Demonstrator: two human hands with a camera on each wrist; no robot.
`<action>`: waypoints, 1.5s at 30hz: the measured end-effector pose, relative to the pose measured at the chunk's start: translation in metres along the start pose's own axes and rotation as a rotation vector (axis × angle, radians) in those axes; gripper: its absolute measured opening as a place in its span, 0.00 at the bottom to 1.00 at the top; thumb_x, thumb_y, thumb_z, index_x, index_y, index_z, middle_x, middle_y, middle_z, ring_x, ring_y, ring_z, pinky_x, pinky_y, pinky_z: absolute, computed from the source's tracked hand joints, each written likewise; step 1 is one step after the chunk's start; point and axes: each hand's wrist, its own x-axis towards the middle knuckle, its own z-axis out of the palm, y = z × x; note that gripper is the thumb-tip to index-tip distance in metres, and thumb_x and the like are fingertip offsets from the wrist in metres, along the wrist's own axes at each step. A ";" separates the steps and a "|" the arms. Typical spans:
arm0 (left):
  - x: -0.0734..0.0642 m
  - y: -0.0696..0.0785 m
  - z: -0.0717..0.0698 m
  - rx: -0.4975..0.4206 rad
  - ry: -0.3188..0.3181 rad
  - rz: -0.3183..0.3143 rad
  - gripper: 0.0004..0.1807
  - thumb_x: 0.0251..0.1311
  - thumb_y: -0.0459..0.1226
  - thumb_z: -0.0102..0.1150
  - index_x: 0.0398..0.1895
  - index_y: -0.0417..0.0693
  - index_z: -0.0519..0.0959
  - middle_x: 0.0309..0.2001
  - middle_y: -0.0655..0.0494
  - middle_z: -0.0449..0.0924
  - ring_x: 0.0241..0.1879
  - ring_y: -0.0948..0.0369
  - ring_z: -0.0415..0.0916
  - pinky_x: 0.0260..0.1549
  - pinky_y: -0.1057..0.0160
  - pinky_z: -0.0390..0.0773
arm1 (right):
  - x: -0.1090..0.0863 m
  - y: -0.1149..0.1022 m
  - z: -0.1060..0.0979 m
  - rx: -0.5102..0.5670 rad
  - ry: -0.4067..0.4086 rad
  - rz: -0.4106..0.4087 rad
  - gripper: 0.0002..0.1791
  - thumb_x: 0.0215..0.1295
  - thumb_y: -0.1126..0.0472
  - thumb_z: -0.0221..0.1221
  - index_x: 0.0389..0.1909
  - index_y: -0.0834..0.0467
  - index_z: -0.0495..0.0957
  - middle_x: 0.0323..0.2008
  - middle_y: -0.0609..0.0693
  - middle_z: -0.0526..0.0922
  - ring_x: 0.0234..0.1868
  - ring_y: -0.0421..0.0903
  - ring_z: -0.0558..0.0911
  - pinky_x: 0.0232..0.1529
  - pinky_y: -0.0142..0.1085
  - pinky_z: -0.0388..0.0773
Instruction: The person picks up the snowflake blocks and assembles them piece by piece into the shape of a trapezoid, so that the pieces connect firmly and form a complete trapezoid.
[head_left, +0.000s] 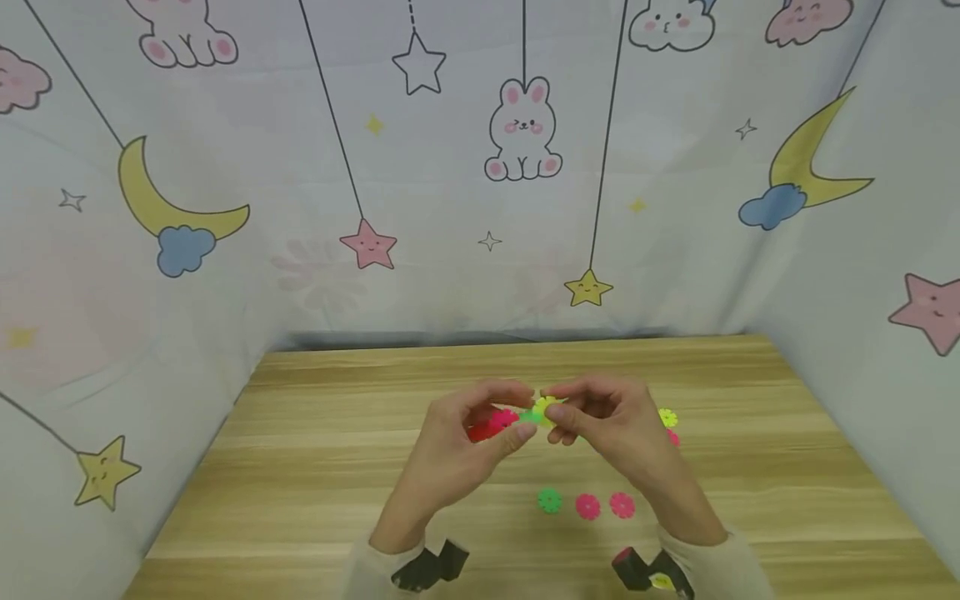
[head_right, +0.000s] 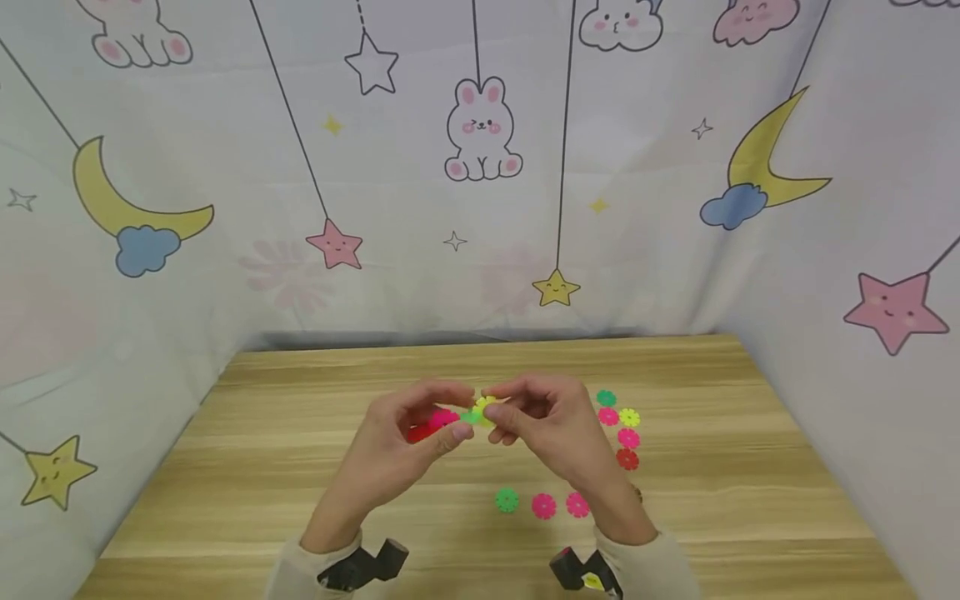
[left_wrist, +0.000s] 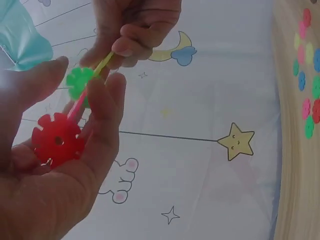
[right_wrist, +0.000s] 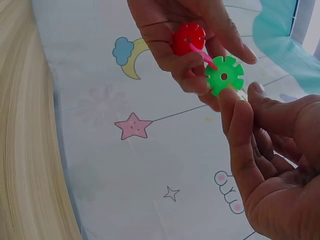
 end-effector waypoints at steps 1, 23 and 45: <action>0.000 0.000 0.002 -0.002 -0.004 -0.037 0.17 0.68 0.39 0.73 0.59 0.55 0.85 0.56 0.53 0.89 0.47 0.62 0.89 0.47 0.64 0.89 | 0.000 0.001 0.000 -0.003 -0.004 0.010 0.12 0.70 0.70 0.68 0.49 0.73 0.85 0.30 0.47 0.91 0.27 0.43 0.91 0.33 0.37 0.89; 0.000 -0.003 -0.005 0.066 0.047 -0.032 0.21 0.66 0.36 0.74 0.62 0.55 0.86 0.53 0.53 0.89 0.31 0.65 0.79 0.33 0.69 0.82 | 0.008 0.136 -0.033 -0.624 0.105 0.463 0.12 0.70 0.62 0.70 0.51 0.61 0.86 0.46 0.57 0.90 0.47 0.52 0.87 0.48 0.44 0.85; 0.002 -0.003 -0.006 0.021 0.001 0.021 0.20 0.69 0.33 0.70 0.64 0.48 0.85 0.51 0.45 0.90 0.31 0.66 0.86 0.30 0.66 0.86 | 0.011 0.125 -0.037 -0.211 0.181 0.375 0.18 0.69 0.62 0.72 0.56 0.65 0.86 0.46 0.56 0.94 0.45 0.46 0.92 0.47 0.32 0.88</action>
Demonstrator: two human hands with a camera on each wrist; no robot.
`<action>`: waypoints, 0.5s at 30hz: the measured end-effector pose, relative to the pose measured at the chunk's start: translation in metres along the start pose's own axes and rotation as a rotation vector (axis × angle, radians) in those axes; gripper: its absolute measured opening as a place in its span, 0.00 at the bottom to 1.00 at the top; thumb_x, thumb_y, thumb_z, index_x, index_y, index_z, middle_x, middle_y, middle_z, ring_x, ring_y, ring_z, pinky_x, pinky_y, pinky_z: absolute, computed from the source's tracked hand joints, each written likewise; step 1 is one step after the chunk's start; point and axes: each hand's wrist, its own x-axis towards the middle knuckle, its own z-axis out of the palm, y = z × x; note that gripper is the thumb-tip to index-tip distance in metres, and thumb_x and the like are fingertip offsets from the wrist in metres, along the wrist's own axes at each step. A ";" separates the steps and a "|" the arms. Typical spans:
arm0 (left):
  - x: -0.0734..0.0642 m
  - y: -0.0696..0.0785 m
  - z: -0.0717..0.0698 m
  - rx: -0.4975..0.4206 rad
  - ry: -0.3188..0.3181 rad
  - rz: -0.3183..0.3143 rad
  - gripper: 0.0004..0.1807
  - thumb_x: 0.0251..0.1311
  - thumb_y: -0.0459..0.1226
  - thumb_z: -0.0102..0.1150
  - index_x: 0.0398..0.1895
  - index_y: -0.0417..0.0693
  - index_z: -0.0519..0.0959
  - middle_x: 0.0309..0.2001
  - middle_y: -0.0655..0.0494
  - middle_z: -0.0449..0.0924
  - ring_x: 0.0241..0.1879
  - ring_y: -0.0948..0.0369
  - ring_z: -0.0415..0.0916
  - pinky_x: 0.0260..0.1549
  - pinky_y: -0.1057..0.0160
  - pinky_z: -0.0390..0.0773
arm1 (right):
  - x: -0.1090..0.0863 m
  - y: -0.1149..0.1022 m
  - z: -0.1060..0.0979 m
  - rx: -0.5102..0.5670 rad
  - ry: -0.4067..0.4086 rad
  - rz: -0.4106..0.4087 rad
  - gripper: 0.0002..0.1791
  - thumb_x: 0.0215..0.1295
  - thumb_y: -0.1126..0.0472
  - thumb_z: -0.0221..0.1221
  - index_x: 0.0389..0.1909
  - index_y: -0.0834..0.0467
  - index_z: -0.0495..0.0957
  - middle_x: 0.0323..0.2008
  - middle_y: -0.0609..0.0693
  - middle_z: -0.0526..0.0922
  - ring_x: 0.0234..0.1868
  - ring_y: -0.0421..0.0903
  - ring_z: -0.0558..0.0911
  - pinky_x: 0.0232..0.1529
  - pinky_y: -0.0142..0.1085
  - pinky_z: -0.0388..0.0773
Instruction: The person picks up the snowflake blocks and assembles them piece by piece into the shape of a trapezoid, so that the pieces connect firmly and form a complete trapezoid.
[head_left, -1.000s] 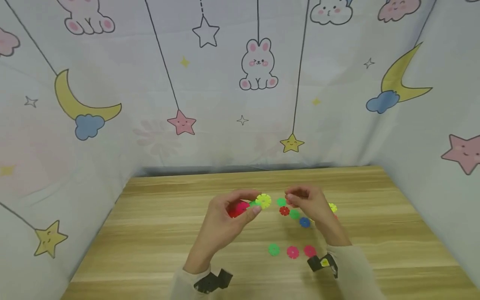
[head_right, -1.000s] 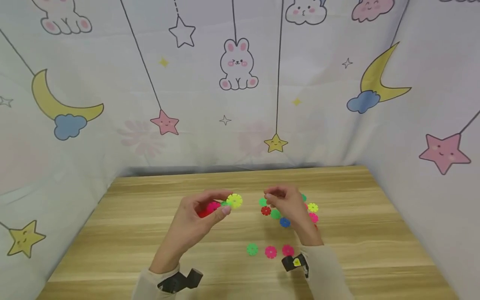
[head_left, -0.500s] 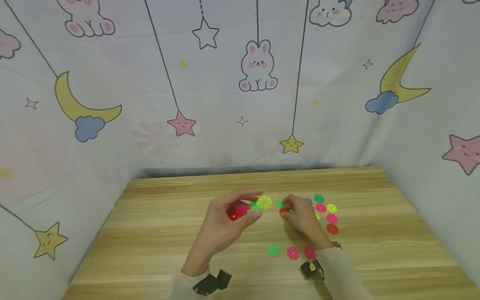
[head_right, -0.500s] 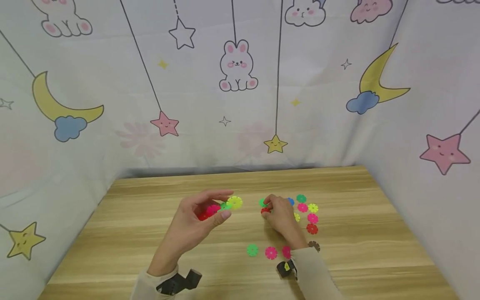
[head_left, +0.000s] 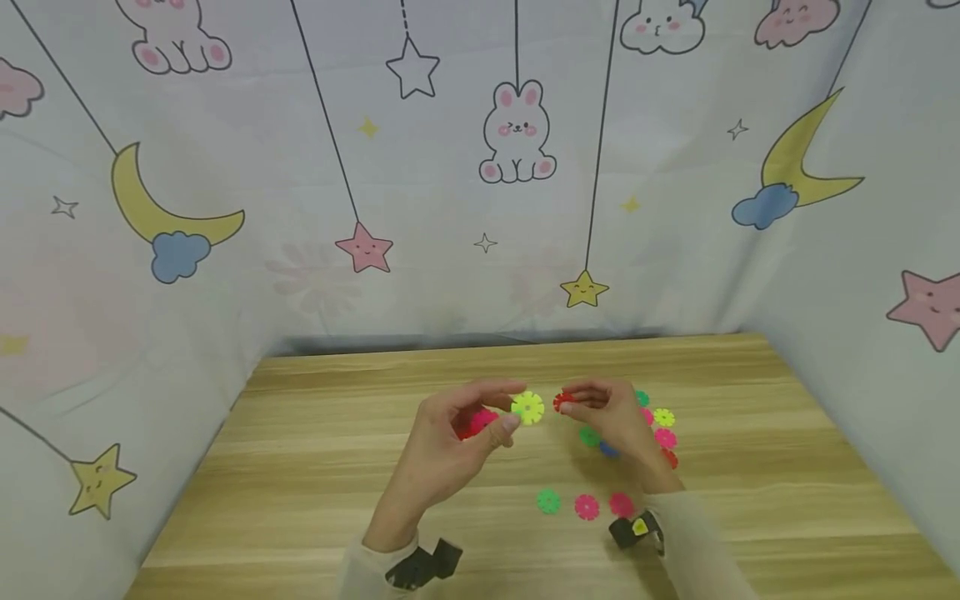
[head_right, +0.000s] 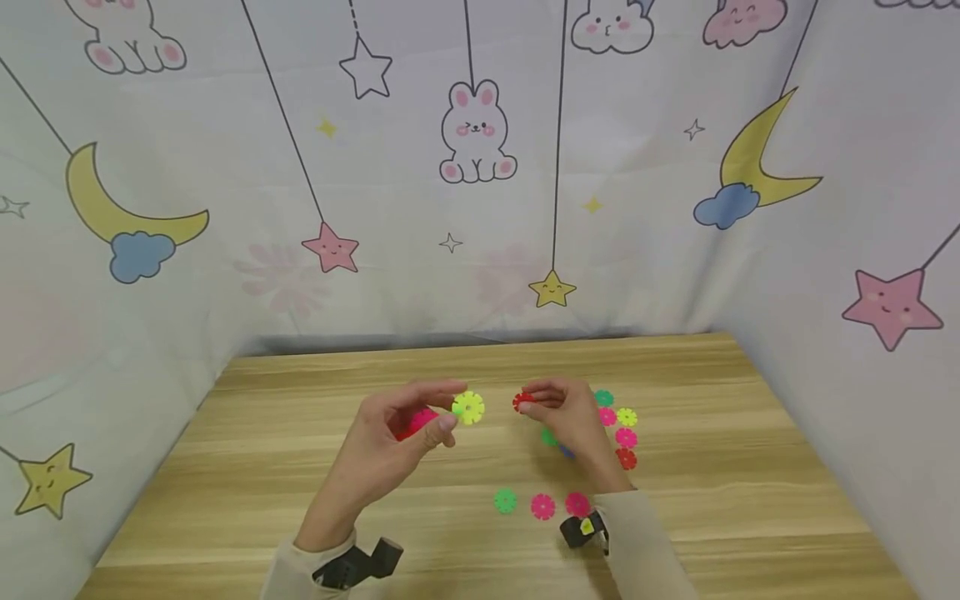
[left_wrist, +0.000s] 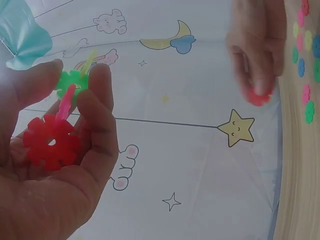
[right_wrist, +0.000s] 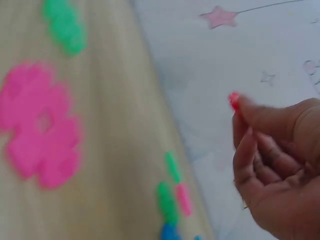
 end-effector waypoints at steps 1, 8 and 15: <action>0.000 0.000 0.000 -0.003 -0.002 0.000 0.20 0.70 0.32 0.69 0.64 0.47 0.85 0.51 0.45 0.90 0.30 0.66 0.86 0.29 0.66 0.85 | -0.002 -0.007 -0.002 0.058 -0.005 -0.014 0.19 0.69 0.60 0.73 0.56 0.66 0.86 0.45 0.54 0.94 0.44 0.44 0.92 0.47 0.32 0.88; 0.000 0.001 0.002 0.004 -0.002 -0.024 0.17 0.72 0.34 0.68 0.62 0.47 0.86 0.47 0.47 0.90 0.26 0.67 0.85 0.18 0.71 0.68 | -0.025 -0.061 -0.008 0.345 -0.038 -0.176 0.10 0.67 0.67 0.73 0.48 0.61 0.91 0.38 0.40 0.94 0.38 0.39 0.91 0.40 0.31 0.86; 0.000 0.002 0.004 -0.018 -0.010 -0.028 0.17 0.73 0.33 0.67 0.62 0.43 0.86 0.45 0.45 0.90 0.25 0.68 0.82 0.16 0.71 0.63 | -0.039 -0.086 -0.007 0.493 -0.174 -0.345 0.19 0.65 0.76 0.69 0.42 0.48 0.93 0.40 0.41 0.94 0.40 0.39 0.93 0.47 0.35 0.91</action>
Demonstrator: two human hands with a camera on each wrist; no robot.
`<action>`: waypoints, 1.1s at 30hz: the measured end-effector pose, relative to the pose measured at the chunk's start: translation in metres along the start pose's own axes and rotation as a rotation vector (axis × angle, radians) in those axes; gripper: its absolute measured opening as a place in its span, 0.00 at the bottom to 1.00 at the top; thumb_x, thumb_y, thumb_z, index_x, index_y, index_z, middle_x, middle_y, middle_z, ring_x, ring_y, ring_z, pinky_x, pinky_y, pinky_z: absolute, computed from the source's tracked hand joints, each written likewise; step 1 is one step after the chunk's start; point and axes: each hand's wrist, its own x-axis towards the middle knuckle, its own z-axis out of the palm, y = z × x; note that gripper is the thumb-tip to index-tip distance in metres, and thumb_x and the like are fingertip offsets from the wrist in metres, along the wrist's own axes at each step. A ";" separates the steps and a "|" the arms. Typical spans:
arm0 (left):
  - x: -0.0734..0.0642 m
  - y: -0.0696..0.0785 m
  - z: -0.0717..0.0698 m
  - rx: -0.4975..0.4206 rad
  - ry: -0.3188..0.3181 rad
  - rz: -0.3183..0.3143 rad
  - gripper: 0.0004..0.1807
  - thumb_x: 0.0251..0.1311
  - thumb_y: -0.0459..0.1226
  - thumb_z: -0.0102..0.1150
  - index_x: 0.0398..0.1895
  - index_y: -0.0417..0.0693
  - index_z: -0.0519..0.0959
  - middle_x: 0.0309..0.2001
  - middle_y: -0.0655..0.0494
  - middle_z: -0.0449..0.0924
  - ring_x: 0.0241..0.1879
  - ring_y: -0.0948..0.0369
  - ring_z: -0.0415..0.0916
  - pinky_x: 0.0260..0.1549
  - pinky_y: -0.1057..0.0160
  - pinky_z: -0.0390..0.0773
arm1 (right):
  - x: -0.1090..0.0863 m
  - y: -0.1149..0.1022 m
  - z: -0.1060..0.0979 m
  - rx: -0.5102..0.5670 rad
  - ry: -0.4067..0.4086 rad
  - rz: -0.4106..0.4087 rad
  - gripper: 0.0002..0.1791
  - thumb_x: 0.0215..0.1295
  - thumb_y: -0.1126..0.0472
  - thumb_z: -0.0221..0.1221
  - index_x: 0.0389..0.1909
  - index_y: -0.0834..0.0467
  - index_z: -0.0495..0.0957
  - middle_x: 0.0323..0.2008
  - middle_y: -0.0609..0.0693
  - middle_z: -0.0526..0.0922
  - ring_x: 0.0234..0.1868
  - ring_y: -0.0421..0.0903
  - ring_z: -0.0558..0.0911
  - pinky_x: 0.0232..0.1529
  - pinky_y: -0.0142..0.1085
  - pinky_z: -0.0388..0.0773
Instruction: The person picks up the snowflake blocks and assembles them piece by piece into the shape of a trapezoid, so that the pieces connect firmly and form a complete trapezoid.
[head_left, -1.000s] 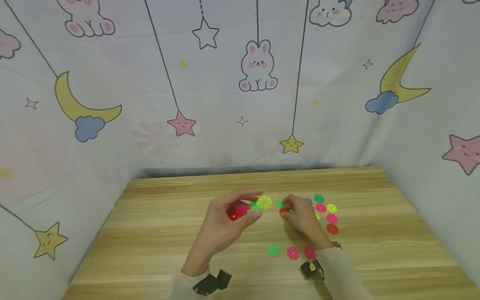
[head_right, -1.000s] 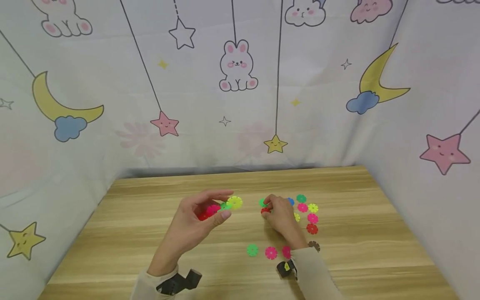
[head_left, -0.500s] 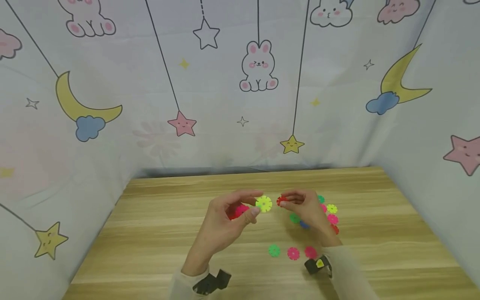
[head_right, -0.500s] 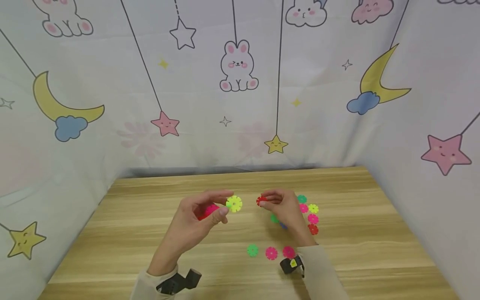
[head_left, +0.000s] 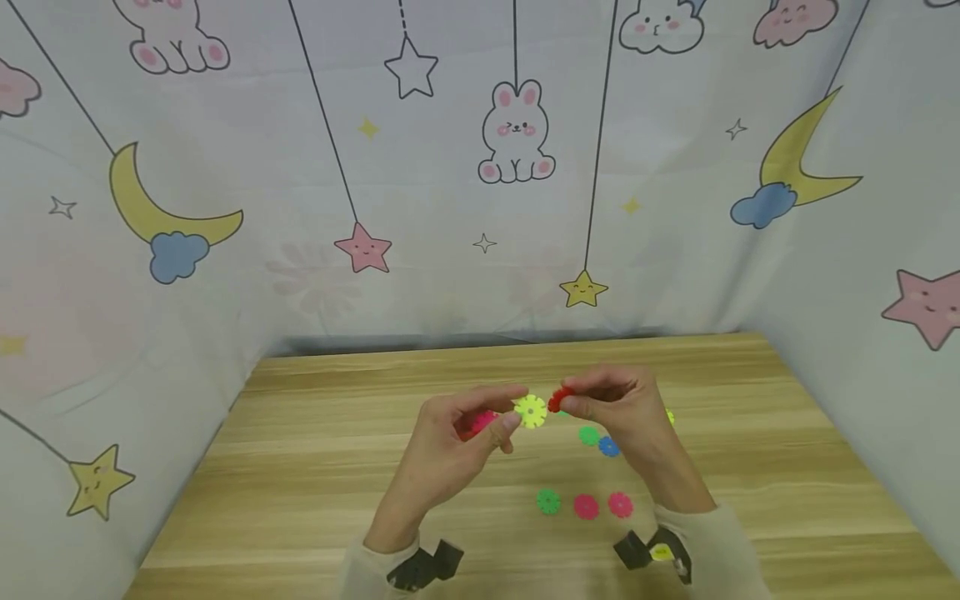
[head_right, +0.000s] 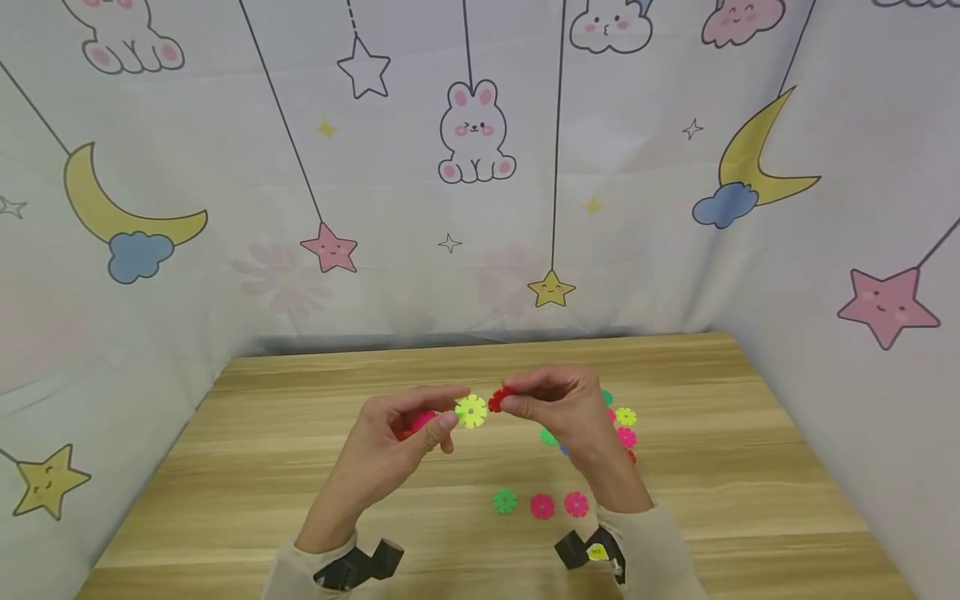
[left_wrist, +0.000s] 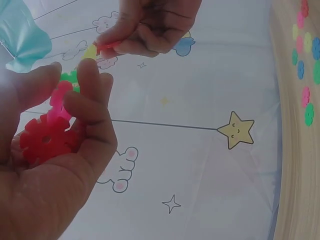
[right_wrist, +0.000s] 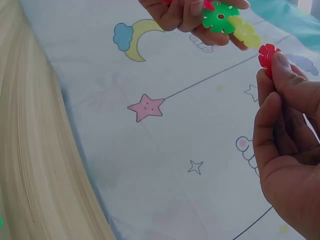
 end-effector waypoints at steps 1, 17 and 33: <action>0.000 0.000 0.000 0.000 0.000 0.002 0.17 0.73 0.33 0.67 0.62 0.43 0.86 0.45 0.44 0.90 0.25 0.68 0.82 0.16 0.71 0.62 | 0.000 -0.001 0.001 0.011 -0.016 -0.020 0.19 0.65 0.77 0.68 0.43 0.49 0.94 0.41 0.41 0.94 0.40 0.39 0.93 0.47 0.36 0.91; 0.000 0.001 -0.001 -0.037 -0.004 0.012 0.17 0.73 0.32 0.66 0.62 0.40 0.85 0.47 0.42 0.90 0.27 0.68 0.84 0.15 0.71 0.63 | -0.002 -0.012 0.011 -0.032 -0.035 -0.147 0.21 0.62 0.80 0.69 0.43 0.50 0.94 0.42 0.42 0.94 0.43 0.40 0.93 0.47 0.38 0.91; -0.002 0.006 0.000 0.066 0.039 0.019 0.17 0.69 0.33 0.71 0.60 0.46 0.88 0.42 0.48 0.92 0.26 0.69 0.85 0.16 0.72 0.64 | -0.004 -0.019 0.020 -0.156 0.002 -0.239 0.11 0.60 0.77 0.72 0.39 0.61 0.92 0.39 0.39 0.93 0.41 0.39 0.91 0.46 0.38 0.91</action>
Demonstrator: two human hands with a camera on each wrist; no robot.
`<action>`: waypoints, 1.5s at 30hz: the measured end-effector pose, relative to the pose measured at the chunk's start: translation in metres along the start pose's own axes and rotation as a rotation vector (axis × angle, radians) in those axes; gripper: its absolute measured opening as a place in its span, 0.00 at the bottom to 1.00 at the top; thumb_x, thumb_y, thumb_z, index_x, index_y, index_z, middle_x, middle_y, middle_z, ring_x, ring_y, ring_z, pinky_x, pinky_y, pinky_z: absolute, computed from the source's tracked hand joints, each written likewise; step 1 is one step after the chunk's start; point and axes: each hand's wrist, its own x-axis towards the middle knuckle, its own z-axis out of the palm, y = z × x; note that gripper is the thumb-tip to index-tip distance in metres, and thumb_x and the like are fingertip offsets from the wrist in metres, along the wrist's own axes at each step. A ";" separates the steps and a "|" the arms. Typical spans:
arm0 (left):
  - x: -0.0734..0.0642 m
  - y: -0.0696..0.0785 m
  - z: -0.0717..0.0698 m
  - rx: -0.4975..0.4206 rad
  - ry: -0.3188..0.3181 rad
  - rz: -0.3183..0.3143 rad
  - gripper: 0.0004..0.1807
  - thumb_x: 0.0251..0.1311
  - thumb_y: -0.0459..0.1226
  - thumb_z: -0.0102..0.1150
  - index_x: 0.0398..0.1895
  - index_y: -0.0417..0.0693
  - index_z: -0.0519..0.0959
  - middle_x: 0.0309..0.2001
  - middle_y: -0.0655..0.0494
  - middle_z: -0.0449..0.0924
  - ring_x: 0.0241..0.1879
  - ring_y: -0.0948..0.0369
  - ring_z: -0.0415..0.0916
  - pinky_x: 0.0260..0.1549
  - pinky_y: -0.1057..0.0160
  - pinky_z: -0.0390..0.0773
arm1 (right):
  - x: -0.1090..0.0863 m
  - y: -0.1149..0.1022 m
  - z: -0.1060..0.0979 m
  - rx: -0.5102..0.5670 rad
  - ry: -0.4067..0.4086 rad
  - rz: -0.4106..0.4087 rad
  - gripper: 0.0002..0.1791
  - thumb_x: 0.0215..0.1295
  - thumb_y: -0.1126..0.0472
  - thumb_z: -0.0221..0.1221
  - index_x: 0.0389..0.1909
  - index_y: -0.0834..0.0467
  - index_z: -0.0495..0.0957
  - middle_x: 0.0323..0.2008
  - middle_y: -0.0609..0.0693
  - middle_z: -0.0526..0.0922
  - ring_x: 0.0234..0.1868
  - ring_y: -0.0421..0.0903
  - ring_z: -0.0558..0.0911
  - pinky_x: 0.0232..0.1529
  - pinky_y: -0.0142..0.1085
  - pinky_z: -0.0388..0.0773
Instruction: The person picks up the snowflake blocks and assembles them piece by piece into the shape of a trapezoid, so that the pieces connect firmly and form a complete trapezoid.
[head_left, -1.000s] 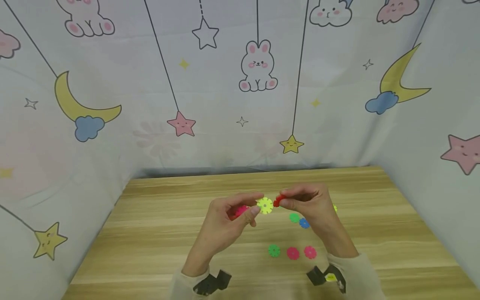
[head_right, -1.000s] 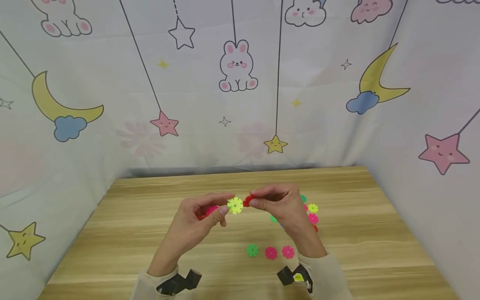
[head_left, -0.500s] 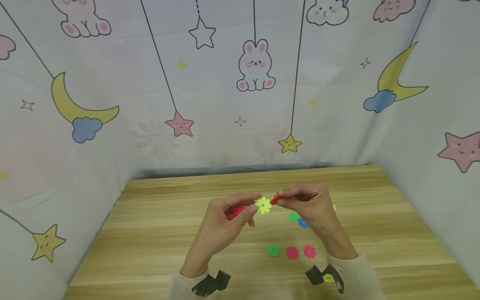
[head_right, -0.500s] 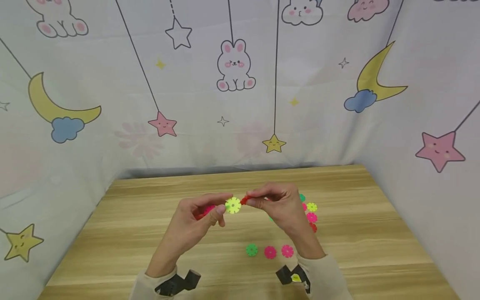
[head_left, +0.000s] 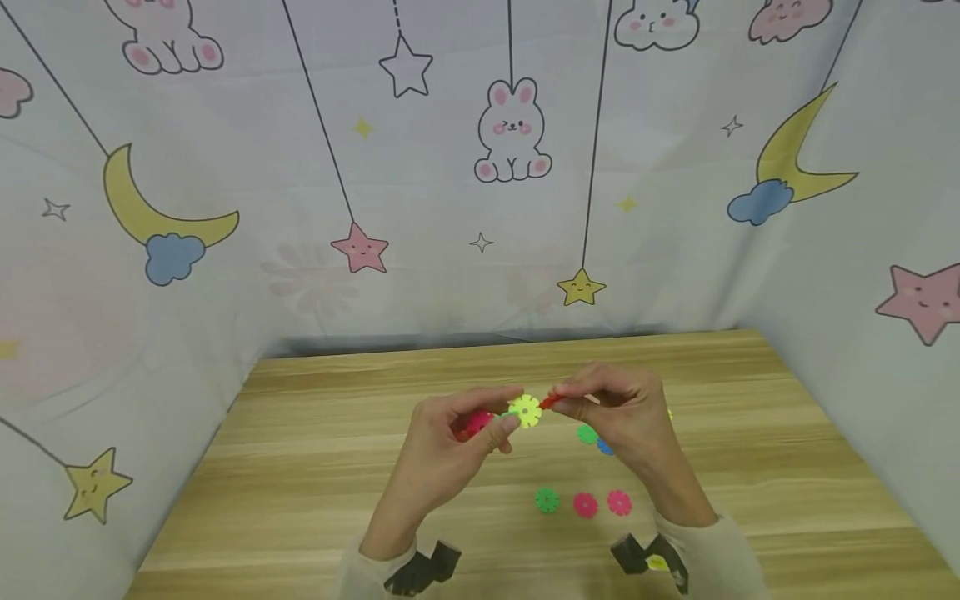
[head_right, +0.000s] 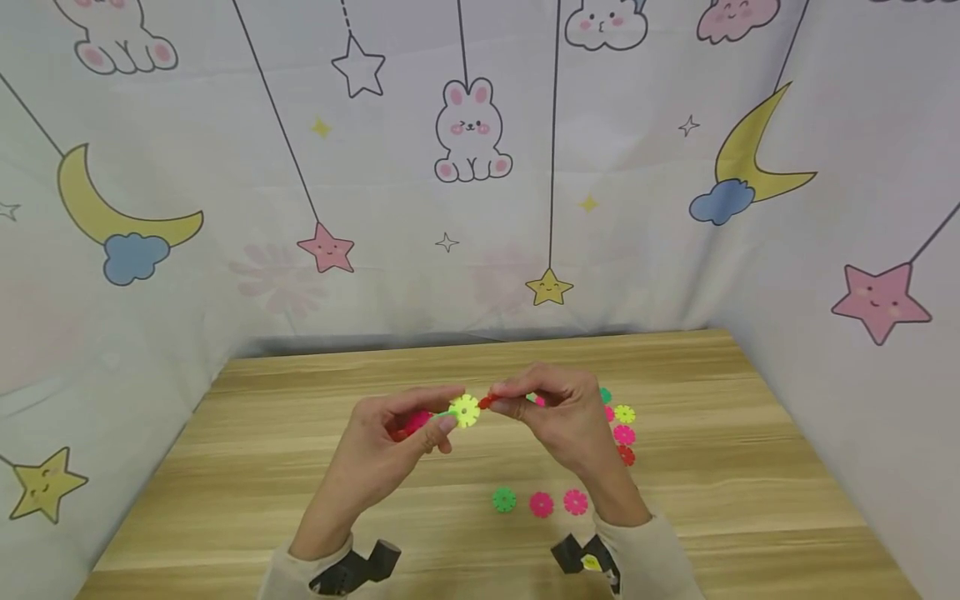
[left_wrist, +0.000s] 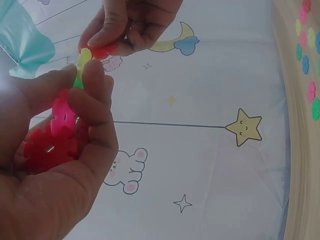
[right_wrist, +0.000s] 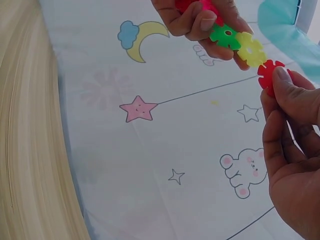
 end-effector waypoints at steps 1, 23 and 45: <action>0.000 0.000 0.000 0.002 0.004 -0.003 0.17 0.69 0.33 0.71 0.60 0.46 0.88 0.42 0.49 0.92 0.26 0.69 0.85 0.16 0.72 0.64 | 0.000 0.000 0.000 -0.001 0.000 -0.005 0.10 0.60 0.76 0.73 0.40 0.62 0.92 0.39 0.39 0.93 0.41 0.39 0.91 0.46 0.38 0.91; 0.000 0.002 0.001 -0.025 -0.007 -0.105 0.14 0.68 0.33 0.72 0.56 0.44 0.89 0.46 0.44 0.92 0.23 0.66 0.83 0.17 0.71 0.66 | -0.003 0.005 0.012 -0.011 -0.003 0.001 0.08 0.60 0.77 0.73 0.40 0.70 0.89 0.39 0.40 0.93 0.39 0.39 0.92 0.43 0.34 0.91; 0.002 -0.008 -0.003 -0.066 -0.124 -0.262 0.13 0.73 0.42 0.68 0.58 0.55 0.88 0.48 0.50 0.91 0.40 0.59 0.91 0.45 0.61 0.88 | 0.000 0.006 0.003 -0.119 -0.156 0.489 0.23 0.67 0.61 0.74 0.59 0.63 0.81 0.33 0.41 0.92 0.36 0.45 0.93 0.44 0.38 0.88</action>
